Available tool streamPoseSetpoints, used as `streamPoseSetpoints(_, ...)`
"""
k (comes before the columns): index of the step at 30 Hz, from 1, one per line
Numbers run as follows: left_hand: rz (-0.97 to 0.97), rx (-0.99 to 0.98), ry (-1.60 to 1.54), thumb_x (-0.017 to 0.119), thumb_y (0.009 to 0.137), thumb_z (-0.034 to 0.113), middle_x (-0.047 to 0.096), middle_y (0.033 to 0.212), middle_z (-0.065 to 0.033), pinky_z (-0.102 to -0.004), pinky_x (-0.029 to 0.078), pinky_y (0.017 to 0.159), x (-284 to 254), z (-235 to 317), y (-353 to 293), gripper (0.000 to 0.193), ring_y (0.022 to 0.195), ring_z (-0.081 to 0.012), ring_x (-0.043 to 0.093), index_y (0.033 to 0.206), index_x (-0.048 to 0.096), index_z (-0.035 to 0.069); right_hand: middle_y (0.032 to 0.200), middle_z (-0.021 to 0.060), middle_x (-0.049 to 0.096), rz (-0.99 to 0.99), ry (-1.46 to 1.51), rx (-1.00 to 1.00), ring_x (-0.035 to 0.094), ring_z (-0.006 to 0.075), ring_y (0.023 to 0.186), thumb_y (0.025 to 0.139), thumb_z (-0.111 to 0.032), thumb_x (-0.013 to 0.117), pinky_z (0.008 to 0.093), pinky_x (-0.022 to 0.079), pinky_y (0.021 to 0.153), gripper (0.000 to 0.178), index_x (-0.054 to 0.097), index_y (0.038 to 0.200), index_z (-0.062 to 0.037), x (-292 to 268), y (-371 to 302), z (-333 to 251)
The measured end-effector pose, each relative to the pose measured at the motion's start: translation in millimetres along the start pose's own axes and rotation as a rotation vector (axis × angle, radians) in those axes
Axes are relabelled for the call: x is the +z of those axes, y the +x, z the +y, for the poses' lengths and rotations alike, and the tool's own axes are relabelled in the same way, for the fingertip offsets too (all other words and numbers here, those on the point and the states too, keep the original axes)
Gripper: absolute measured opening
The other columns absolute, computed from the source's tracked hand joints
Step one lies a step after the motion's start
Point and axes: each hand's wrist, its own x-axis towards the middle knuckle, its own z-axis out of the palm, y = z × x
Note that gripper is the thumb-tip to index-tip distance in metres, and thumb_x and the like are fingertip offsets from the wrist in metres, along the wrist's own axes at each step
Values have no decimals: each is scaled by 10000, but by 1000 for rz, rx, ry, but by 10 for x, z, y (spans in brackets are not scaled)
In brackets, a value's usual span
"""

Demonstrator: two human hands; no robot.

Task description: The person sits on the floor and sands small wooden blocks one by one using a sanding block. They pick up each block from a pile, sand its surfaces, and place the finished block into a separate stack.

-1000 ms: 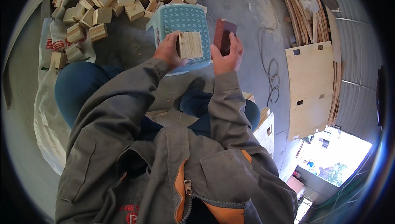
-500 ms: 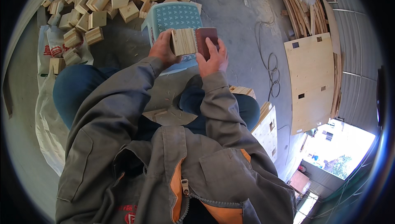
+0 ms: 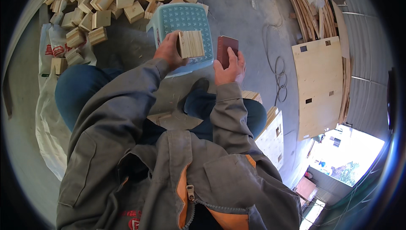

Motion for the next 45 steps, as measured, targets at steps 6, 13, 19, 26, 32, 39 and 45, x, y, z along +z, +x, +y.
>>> streamPoseSetpoints(6,19,19,-29,951,639,196,565,1416,-202,-456,512,1111,-1,-36,-3,970,1332,-411,578,1472,463,100,1565,232,467,-24,170,-278,522,442,1359,782,-215,887,559,442,1099,759,610,1487,-180,-107,-253,-435)
streamPoseSetpoints(13,41,31,-6,971,658,271,563,1425,-220,-463,507,1114,23,-63,1,985,1338,-430,576,1485,463,104,1592,276,427,-12,229,-291,490,473,1395,791,-199,903,562,440,1141,826,557,1535,-108,9,-741,-394)
streamPoseSetpoints(19,45,12,-18,976,678,335,569,1416,-221,-467,511,1103,26,-17,-8,992,1319,-421,589,1490,461,91,1592,264,431,-17,194,-322,496,467,1387,775,-197,912,563,445,1131,799,597,1507,-142,231,-558,-381)
streamPoseSetpoints(26,33,36,-40,964,639,194,582,1376,-203,-472,521,1079,-6,0,-22,968,1275,-440,599,1469,473,106,1567,230,476,-12,73,-263,534,444,1359,758,-209,906,561,442,1123,716,671,1434,-182,180,315,-607)
streamPoseSetpoints(32,59,26,-48,963,635,211,581,1381,-210,-470,518,1086,30,-45,-25,986,1297,-442,592,1481,467,99,1560,229,483,-74,176,-293,539,432,1354,801,-283,905,551,448,1113,691,673,1446,-192,-20,-145,-491)
streamPoseSetpoints(39,27,2,10,948,639,211,567,1412,-199,-471,513,1101,8,-12,-10,986,1321,-428,581,1488,457,117,1580,205,465,-42,91,-223,542,442,1325,846,-268,860,556,449,1101,595,706,1418,-211,117,-165,-347)
streamPoseSetpoints(45,13,26,-10,939,646,208,556,1430,-196,-474,515,1099,12,-57,0,985,1339,-422,572,1495,447,118,1552,230,493,-50,32,-209,529,434,1364,833,-266,872,537,434,1141,620,700,1423,-178,-36,-12,-453)
